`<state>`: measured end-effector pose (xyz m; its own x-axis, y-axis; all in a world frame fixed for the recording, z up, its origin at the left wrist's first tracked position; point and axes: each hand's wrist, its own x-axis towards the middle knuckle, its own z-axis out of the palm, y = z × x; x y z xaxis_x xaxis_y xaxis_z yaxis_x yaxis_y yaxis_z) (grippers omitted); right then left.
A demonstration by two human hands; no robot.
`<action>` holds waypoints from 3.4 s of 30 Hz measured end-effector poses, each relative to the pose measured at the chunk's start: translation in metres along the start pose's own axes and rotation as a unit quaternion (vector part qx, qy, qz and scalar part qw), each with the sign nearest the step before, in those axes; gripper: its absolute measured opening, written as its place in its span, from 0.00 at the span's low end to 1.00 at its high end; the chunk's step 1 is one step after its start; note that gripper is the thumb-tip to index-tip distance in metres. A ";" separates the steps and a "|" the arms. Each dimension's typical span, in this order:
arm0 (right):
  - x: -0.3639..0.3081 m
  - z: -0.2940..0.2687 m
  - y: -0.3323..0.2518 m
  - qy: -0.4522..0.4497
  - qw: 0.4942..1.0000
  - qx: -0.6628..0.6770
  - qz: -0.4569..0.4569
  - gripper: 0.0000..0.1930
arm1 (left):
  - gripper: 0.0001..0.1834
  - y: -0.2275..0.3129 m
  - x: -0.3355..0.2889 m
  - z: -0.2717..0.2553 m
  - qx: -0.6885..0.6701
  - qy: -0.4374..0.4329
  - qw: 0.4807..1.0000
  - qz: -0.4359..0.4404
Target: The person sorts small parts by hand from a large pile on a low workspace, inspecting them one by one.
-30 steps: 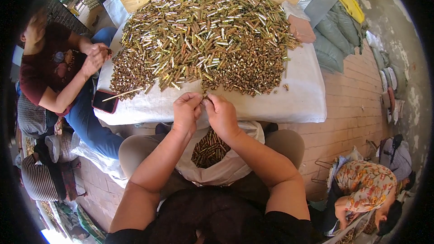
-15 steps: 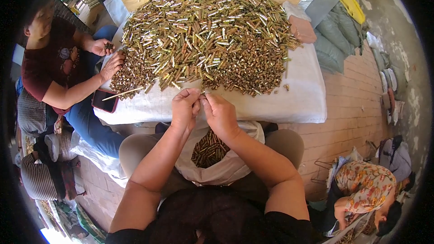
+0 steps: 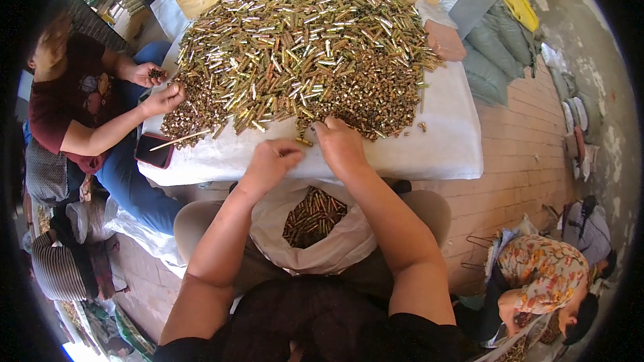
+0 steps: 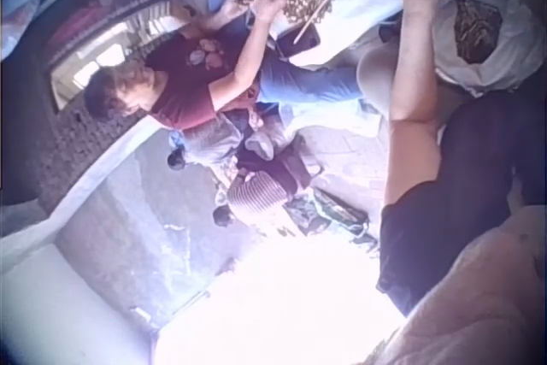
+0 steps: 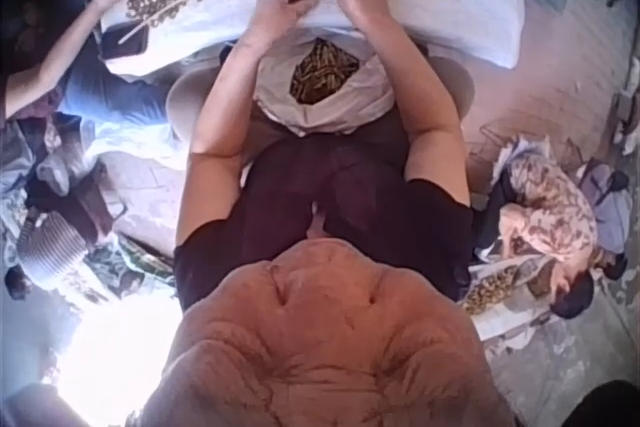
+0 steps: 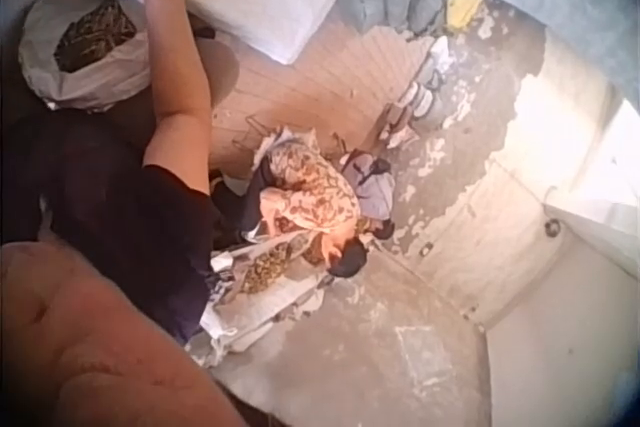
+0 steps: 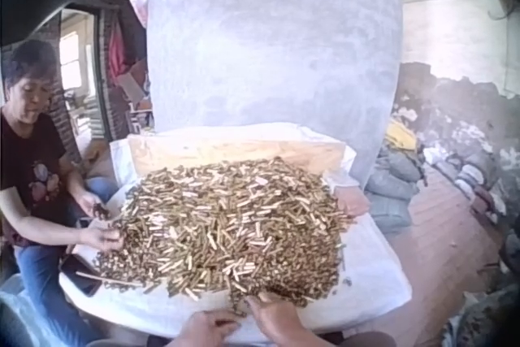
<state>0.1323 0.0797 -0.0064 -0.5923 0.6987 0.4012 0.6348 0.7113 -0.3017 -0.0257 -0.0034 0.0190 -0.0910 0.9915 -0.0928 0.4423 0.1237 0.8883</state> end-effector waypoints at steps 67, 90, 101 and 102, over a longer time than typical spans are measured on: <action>-0.074 -0.113 -0.084 0.013 0.765 0.580 0.278 0.11 | 0.04 0.070 -0.103 0.026 -0.479 0.025 0.877 0.000; -0.093 -0.122 -0.099 -0.003 0.854 0.464 0.238 0.13 | 0.03 0.067 -0.133 0.028 -0.434 0.021 0.900 0.028; -0.086 -0.105 -0.088 -0.044 0.905 0.359 0.226 0.15 | 0.03 0.053 -0.126 0.034 -0.386 0.059 0.919 0.047; -0.085 -0.102 -0.087 -0.019 0.930 0.317 0.185 0.16 | 0.03 0.053 -0.125 0.034 -0.399 0.057 0.915 0.030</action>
<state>0.1780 -0.0497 0.0739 -0.4164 0.8983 0.1404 0.3867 0.3148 -0.8668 0.0395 -0.1193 0.0624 -0.2007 0.9793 -0.0250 -0.3383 -0.0453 0.9399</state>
